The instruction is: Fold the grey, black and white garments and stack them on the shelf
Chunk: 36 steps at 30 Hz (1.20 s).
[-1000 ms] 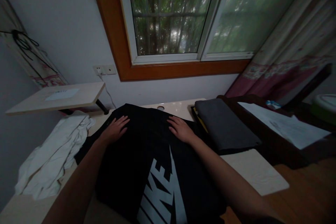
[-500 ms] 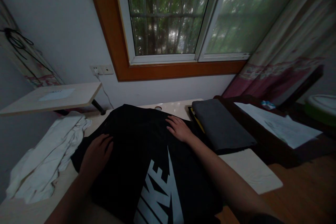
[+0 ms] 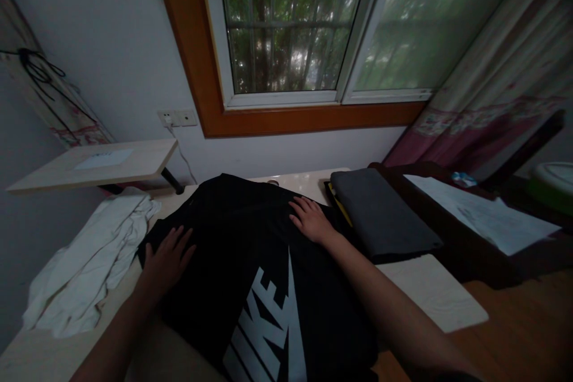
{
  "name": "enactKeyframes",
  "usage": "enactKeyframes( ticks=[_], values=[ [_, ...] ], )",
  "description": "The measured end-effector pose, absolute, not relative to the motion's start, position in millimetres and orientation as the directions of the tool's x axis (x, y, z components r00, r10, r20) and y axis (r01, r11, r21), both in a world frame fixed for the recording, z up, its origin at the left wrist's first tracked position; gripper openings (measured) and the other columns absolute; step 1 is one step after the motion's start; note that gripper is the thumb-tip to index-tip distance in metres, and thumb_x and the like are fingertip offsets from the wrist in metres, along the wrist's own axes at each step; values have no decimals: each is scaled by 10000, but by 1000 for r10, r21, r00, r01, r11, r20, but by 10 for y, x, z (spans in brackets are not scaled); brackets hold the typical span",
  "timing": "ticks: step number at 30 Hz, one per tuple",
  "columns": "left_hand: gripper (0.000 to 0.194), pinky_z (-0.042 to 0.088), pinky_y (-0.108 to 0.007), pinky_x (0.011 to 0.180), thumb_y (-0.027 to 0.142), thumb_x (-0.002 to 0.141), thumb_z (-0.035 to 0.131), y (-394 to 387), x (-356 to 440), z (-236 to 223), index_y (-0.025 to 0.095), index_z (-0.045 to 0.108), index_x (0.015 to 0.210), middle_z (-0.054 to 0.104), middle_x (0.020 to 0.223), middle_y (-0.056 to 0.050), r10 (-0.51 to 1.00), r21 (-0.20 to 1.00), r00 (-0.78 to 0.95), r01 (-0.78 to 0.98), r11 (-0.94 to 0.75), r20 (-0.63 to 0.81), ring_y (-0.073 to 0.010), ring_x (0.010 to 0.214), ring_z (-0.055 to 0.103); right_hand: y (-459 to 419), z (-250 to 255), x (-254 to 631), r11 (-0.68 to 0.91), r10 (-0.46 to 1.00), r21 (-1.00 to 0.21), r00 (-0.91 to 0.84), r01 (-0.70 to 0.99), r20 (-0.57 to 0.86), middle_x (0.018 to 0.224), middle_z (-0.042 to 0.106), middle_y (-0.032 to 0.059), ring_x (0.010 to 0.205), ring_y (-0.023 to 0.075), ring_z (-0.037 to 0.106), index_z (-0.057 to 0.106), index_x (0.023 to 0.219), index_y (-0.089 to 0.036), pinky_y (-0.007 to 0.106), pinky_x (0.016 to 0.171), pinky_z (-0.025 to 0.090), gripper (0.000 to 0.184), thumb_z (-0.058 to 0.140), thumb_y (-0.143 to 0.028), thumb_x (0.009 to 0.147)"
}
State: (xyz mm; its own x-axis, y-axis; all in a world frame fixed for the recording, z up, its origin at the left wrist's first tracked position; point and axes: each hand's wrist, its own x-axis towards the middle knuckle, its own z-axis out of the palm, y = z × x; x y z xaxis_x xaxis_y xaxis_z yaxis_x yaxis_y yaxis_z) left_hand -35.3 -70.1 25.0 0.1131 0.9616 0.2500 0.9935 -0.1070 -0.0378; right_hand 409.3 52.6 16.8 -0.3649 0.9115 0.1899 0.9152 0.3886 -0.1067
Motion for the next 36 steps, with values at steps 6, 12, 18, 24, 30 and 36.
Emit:
enactKeyframes(
  ticks=[6,12,18,24,30,36],
  values=[
    [531,283,-781,1106,392,1036,313,-414,-533,144,266,444,1535,371,1640,-135,955,-89,205,978,-190,214,-359,1515,323,214,237,3981,177,979,-22,-174,984,107,1666,317,74,1497,413,266,417,1562,-280,645,1157,288,543,365,-452,1050],
    [552,258,-779,1120,444,1046,316,-33,-668,47,316,341,1582,319,1669,-95,954,-96,270,961,-259,131,-334,1544,268,-80,358,3886,58,998,32,-58,998,11,1670,296,105,1476,485,259,380,1584,-286,729,1070,335,554,341,-426,1050],
    [570,218,-784,1132,474,1054,282,255,-710,59,330,268,1605,231,1700,-70,933,-79,355,934,-349,65,-319,1570,188,-279,449,3810,-48,995,52,52,998,-88,1677,275,111,1457,534,274,367,1589,-312,759,1006,383,547,368,-414,1052],
    [562,210,-769,1144,473,1052,289,404,-694,88,337,292,1597,228,1701,-67,924,-52,379,925,-377,40,-319,1570,189,-413,451,3813,-55,994,64,61,996,-93,1668,298,118,1442,557,288,371,1588,-315,770,971,405,555,398,-410,1042],
    [556,251,-673,1187,442,1034,355,364,-588,197,294,376,1569,364,1651,-86,899,-80,406,914,-398,165,-313,1542,278,-350,564,3877,55,998,48,-53,997,-39,1587,427,177,1383,525,406,486,1528,-258,716,971,437,532,479,-362,1006],
    [529,349,-555,1185,426,1022,364,18,-322,321,149,557,1428,526,1527,-162,876,-45,257,964,-262,408,-328,1451,438,64,577,3893,405,895,-15,-393,914,213,1570,464,141,1486,366,342,544,1470,-155,551,1215,295,484,452,-269,1008]
  ],
)
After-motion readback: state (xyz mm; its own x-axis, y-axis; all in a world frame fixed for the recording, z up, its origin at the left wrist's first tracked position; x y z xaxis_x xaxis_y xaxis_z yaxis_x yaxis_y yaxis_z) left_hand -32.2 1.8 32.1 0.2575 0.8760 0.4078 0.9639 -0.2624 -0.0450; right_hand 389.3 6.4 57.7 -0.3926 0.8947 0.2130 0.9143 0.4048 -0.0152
